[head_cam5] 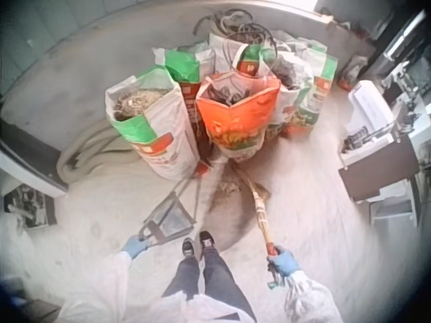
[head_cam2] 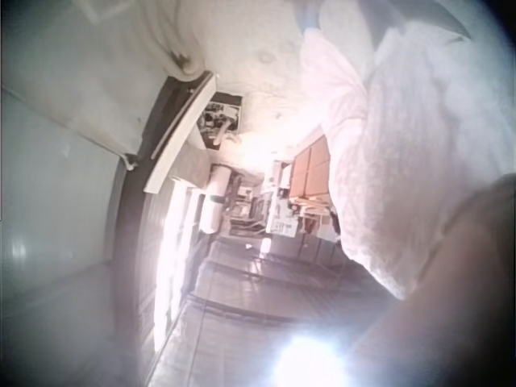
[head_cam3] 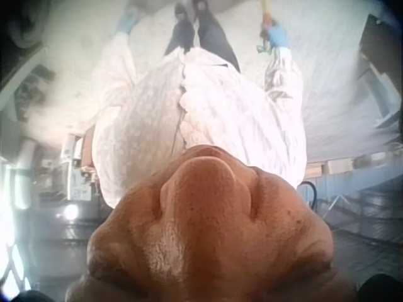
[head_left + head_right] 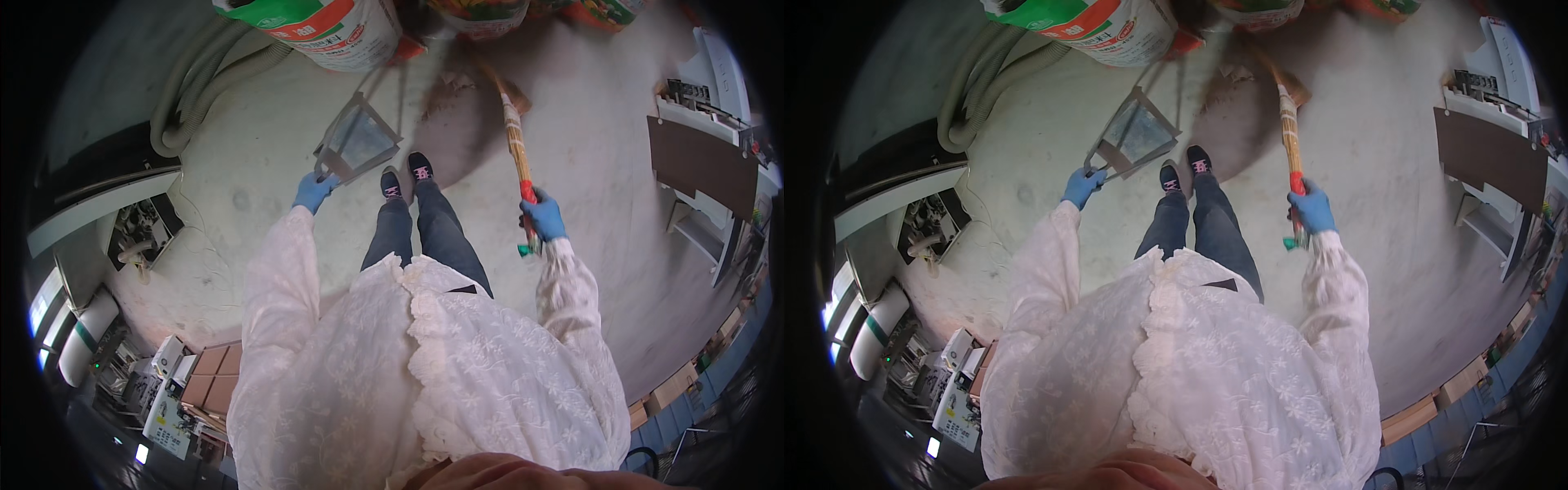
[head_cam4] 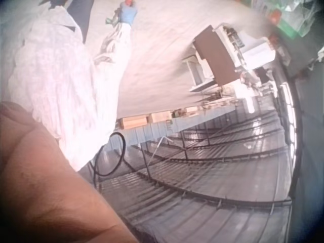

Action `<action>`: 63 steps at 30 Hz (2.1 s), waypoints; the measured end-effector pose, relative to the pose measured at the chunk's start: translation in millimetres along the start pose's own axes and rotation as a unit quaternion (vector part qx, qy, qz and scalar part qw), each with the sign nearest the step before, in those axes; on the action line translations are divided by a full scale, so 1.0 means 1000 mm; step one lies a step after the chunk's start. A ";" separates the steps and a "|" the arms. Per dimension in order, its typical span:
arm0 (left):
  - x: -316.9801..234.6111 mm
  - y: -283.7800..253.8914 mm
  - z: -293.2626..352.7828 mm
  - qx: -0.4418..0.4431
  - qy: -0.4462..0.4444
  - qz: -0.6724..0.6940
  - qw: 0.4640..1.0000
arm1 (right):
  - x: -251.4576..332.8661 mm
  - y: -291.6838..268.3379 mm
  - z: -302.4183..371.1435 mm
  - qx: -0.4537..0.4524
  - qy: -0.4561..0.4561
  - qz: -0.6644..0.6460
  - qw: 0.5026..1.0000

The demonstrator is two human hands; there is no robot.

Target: The person sweeps sawdust and debris from a workshop floor using a broom and dustpan, then empties the collected material into a large bag. The person repeats the sweeping and collecting process across different areas of the floor.

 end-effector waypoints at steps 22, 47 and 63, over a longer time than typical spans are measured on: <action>-0.060 0.055 -0.085 0.106 0.018 -0.020 0.994 | 0.008 0.168 0.015 0.236 -0.001 0.157 0.959; -0.038 0.022 -0.028 0.087 0.073 -0.101 0.988 | 0.028 0.174 0.065 0.109 0.000 -0.011 0.994; 0.036 -0.036 0.017 0.010 0.069 -0.081 0.994 | 0.061 0.205 0.172 0.298 0.132 -0.180 0.928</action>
Point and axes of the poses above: each hand's wrist, its own z-axis away from the middle knuckle, its own y-axis out of the palm, x = y × z, the point moved 9 cm from there along -z, towards the middle knuckle, and after that the axes turned 4 degrees about z, right-handed, at the moved point
